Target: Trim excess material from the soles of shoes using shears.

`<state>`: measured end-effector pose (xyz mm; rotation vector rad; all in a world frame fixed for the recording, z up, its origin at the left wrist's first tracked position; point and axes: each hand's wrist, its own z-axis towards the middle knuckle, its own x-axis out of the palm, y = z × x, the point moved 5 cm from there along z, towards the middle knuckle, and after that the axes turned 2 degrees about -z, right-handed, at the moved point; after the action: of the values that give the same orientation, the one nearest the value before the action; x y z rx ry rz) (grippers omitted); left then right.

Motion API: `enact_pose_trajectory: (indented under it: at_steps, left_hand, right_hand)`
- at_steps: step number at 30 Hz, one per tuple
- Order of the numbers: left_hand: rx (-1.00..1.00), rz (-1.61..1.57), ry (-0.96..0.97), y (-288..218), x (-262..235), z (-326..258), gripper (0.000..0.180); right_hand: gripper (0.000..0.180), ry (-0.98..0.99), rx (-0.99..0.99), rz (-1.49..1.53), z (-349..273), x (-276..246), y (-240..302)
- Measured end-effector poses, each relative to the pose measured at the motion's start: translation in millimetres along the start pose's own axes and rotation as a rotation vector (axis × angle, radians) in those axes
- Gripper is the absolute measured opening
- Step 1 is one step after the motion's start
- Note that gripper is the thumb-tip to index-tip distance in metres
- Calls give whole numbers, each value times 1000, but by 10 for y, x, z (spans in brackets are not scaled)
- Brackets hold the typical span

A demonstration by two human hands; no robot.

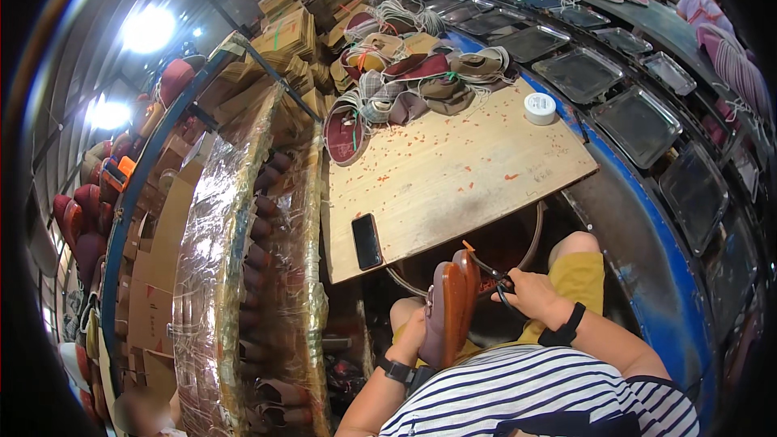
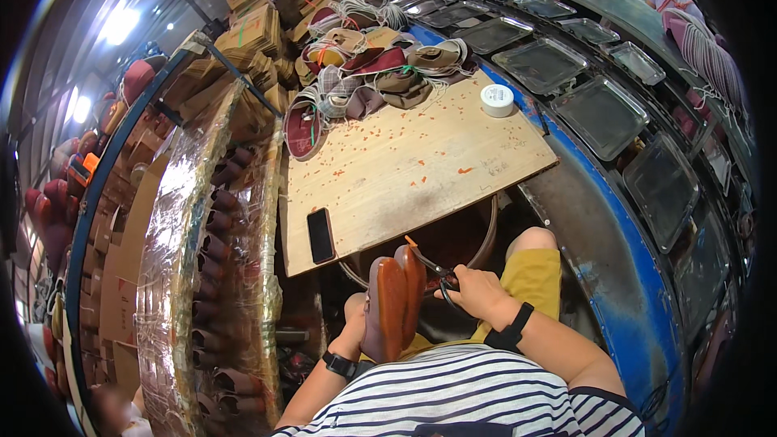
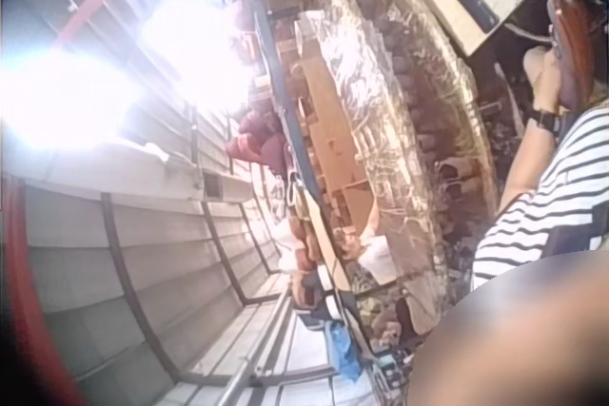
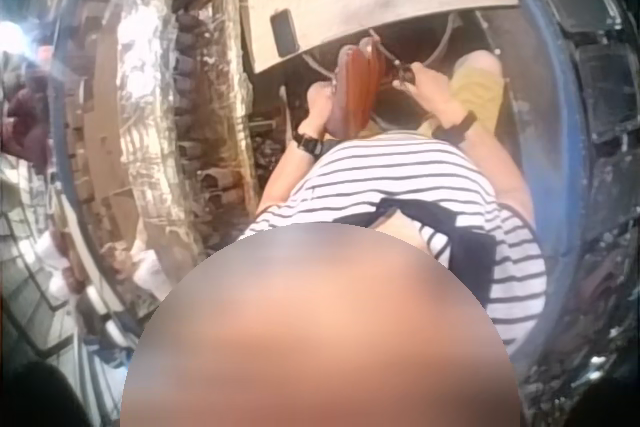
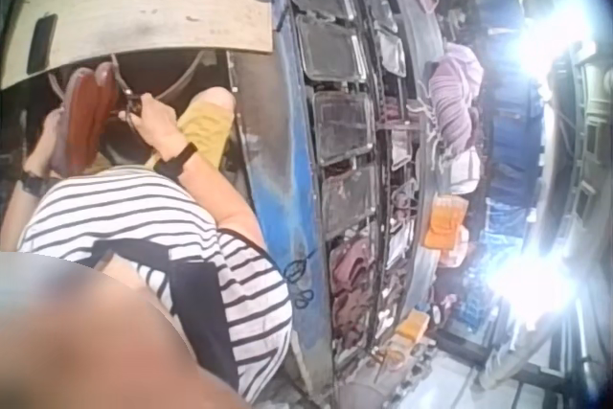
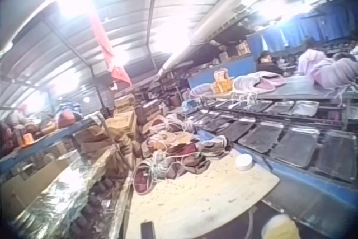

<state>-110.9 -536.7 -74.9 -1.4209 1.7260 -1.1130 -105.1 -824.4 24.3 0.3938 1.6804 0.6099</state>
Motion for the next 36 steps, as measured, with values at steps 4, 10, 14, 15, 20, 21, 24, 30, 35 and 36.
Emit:
enact_pose_trajectory:
  at_steps: [4, 10, 14, 15, 20, 21, 24, 30, 35, 36]
  left_hand:
    - [-121, -306, -36, -414, 255, -140, 27]
    - [-22, -645, -90, -406, 54, -27, 33]
    - [-1, -832, -43, -556, 173, -28, 36]
    - [1, -882, -67, -507, 149, -8, 36]
    - [28, -728, -185, -302, 27, 84, 39]
    - [47, -696, -198, -311, 29, 83, 40]
    - [71, -697, -252, -169, -23, 103, 40]
    - [-98, -425, -477, -620, 336, -174, 30]
    - [-115, -312, -573, -997, 540, -300, 25]
    - [-76, -380, -576, -1003, 557, -292, 22]
  right_hand:
    - [53, -10, 45, -46, -9, 74, -121]
    - [54, 169, -194, -14, -288, 50, 82]
    - [58, 114, -258, -68, -391, 156, 51]
    - [58, 115, -260, -67, -381, 159, 69]
    - [56, 163, -167, -94, -338, 207, 42]
    - [56, 164, -170, -94, -336, 200, 43]
    - [56, 206, -168, -85, -343, 188, 69]
    - [58, 98, -418, 38, -359, 230, 190]
    - [57, 111, -198, -23, -329, 240, -16]
    - [57, 111, -197, -23, -338, 230, -64]
